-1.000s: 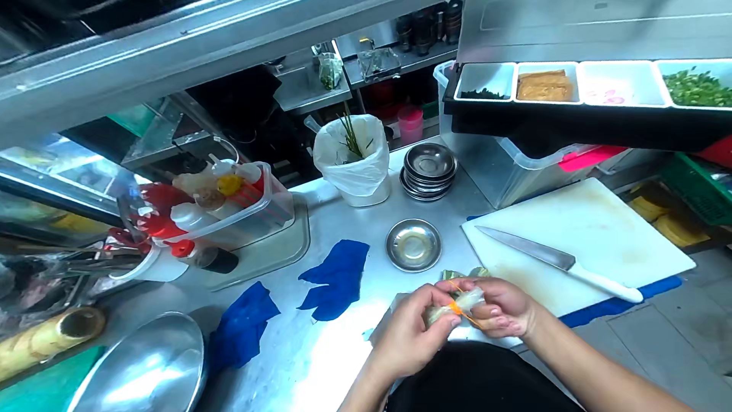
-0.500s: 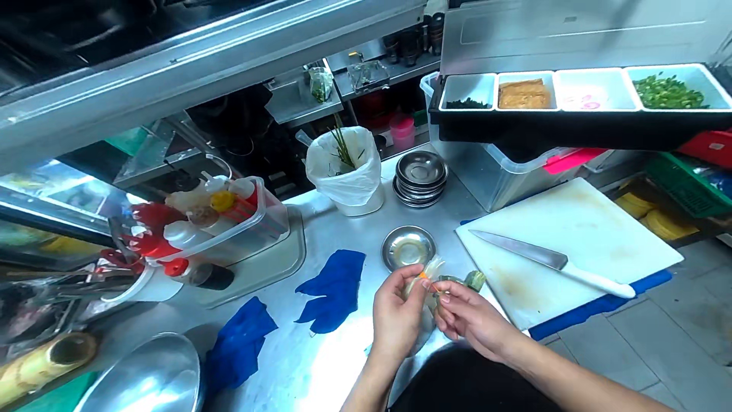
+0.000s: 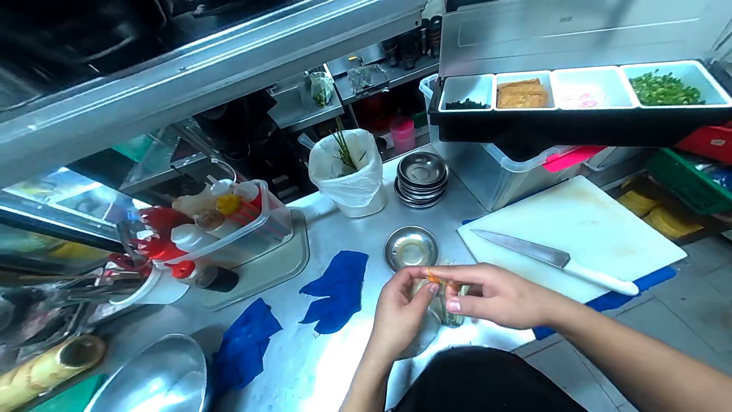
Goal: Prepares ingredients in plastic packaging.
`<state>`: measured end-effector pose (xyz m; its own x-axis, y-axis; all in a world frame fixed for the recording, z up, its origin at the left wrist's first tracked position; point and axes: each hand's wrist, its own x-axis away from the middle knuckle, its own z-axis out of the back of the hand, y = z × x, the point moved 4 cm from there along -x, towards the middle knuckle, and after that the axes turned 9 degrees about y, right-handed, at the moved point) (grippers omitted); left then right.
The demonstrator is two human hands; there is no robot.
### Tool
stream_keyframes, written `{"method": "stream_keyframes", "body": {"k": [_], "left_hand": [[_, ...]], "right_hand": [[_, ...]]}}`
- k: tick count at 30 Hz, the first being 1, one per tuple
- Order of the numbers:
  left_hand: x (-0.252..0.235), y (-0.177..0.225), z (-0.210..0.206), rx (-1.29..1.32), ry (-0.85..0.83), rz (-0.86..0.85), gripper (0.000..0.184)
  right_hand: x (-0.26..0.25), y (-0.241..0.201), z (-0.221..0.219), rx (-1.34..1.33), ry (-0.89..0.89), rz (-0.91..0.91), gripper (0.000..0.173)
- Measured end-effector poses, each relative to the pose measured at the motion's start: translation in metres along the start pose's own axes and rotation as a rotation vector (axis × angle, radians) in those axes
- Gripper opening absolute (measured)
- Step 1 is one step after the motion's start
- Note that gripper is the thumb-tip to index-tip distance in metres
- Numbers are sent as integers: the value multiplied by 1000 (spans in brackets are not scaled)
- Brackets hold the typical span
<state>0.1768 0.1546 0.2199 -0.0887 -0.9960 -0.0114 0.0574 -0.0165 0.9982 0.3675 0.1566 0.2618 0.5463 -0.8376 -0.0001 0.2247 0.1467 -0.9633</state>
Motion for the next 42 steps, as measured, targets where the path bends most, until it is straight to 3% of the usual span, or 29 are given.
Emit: {"method": "stream_keyframes", "body": {"k": [3, 6, 11, 15, 18, 22, 25, 27, 29, 31, 33, 37, 42], "left_hand": [[3, -3, -5, -36, -82, 85, 26], [6, 0, -9, -128, -175, 42, 21], [9, 7, -13, -213, -401, -100, 27], [14, 5, -15, -213, -483, -198, 29], [16, 10, -10, -222, -469, -272, 28], [17, 13, 2, -291, -297, -242, 23], [16, 7, 4, -288, -120, -121, 21], [12, 6, 5, -259, 8, -39, 20], [4, 5, 6, -249, 103, 4, 18], [-1, 7, 5, -281, 148, -19, 16], [-3, 10, 4, -323, 150, -89, 17], [4, 7, -1, -348, 84, -228, 22], [5, 12, 6, -521, -82, -415, 26]], "right_hand": [[-7, -6, 13, 9, -131, -197, 46], [-13, 2, 25, -40, -201, -282, 38], [-10, 26, 29, -451, -397, -329, 30], [-7, 46, 16, -739, -498, -310, 27], [-5, 58, -3, -957, -440, -319, 27], [-4, 72, -33, -1085, -168, -376, 10], [-1, 76, -47, -1070, 13, -454, 9], [3, 70, -45, -860, 194, -370, 12], [9, 56, -37, -409, 305, -82, 19], [17, 38, -32, 24, 285, 214, 24], [22, 21, -23, 168, 254, 349, 27], [21, -8, -5, 95, 171, 397, 29], [-7, 5, 16, -298, 80, -4, 28]]}}
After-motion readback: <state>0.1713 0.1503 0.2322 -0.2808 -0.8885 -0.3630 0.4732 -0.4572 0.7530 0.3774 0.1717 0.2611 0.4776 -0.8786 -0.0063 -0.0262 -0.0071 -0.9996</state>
